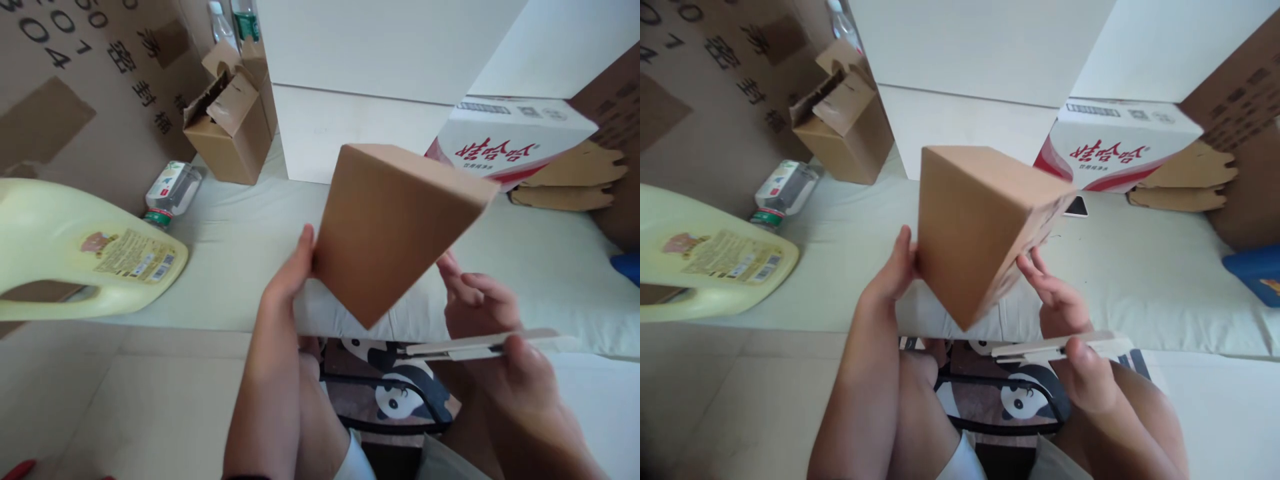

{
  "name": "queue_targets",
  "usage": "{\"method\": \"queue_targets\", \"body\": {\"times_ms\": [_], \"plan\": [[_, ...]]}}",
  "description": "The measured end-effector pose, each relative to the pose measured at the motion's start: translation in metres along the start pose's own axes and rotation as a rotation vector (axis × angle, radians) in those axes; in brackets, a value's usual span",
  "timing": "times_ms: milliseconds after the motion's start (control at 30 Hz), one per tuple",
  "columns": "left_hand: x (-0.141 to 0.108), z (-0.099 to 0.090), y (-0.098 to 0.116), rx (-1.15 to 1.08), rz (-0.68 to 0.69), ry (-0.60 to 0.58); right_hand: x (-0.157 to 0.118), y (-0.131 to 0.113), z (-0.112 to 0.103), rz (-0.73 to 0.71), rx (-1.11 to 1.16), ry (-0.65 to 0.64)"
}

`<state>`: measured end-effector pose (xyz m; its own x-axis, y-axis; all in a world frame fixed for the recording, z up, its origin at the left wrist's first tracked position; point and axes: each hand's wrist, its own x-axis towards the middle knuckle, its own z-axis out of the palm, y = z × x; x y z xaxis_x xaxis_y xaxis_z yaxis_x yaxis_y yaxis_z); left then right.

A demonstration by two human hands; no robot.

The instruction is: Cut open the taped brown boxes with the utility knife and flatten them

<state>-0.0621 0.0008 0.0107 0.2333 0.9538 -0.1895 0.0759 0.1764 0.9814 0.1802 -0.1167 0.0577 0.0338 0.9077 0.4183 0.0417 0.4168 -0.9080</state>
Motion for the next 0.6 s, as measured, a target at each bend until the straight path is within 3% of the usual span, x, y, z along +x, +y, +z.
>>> {"method": "queue_targets", "body": {"times_ms": [133, 200, 233, 300, 367, 433, 467, 533, 600], "plan": [[-0.011, 0.012, 0.012, 0.104, -0.315, -0.53, 0.002, -0.034, -0.006, 0.077, -0.168, -0.096], [-0.01, 0.013, 0.013, 0.243, -0.381, -0.68, 0.002, -0.038, -0.021, 0.122, -0.232, -0.2], [-0.008, 0.013, 0.012, 0.323, -0.394, -0.693, 0.002, -0.037, -0.029, 0.125, -0.27, -0.251], [-0.002, 0.01, 0.008, 0.46, -0.335, -0.546, 0.002, -0.031, -0.042, 0.115, -0.35, -0.326], [0.004, 0.007, 0.004, 0.464, -0.163, -0.207, 0.004, -0.027, -0.043, 0.096, -0.419, -0.398], [0.008, 0.004, 0.002, 0.28, 0.104, 0.157, 0.008, -0.029, -0.031, 0.063, -0.41, -0.553], [0.009, 0.003, 0.003, 0.151, 0.245, 0.275, 0.011, -0.031, -0.021, 0.039, -0.385, -0.668], [0.009, 0.004, 0.005, -0.043, 0.477, 0.305, 0.019, -0.037, 0.0, 0.001, -0.325, -0.877], [0.007, 0.007, 0.008, -0.051, 0.578, 0.171, 0.024, -0.041, 0.015, 0.0, -0.272, -0.932]]}}
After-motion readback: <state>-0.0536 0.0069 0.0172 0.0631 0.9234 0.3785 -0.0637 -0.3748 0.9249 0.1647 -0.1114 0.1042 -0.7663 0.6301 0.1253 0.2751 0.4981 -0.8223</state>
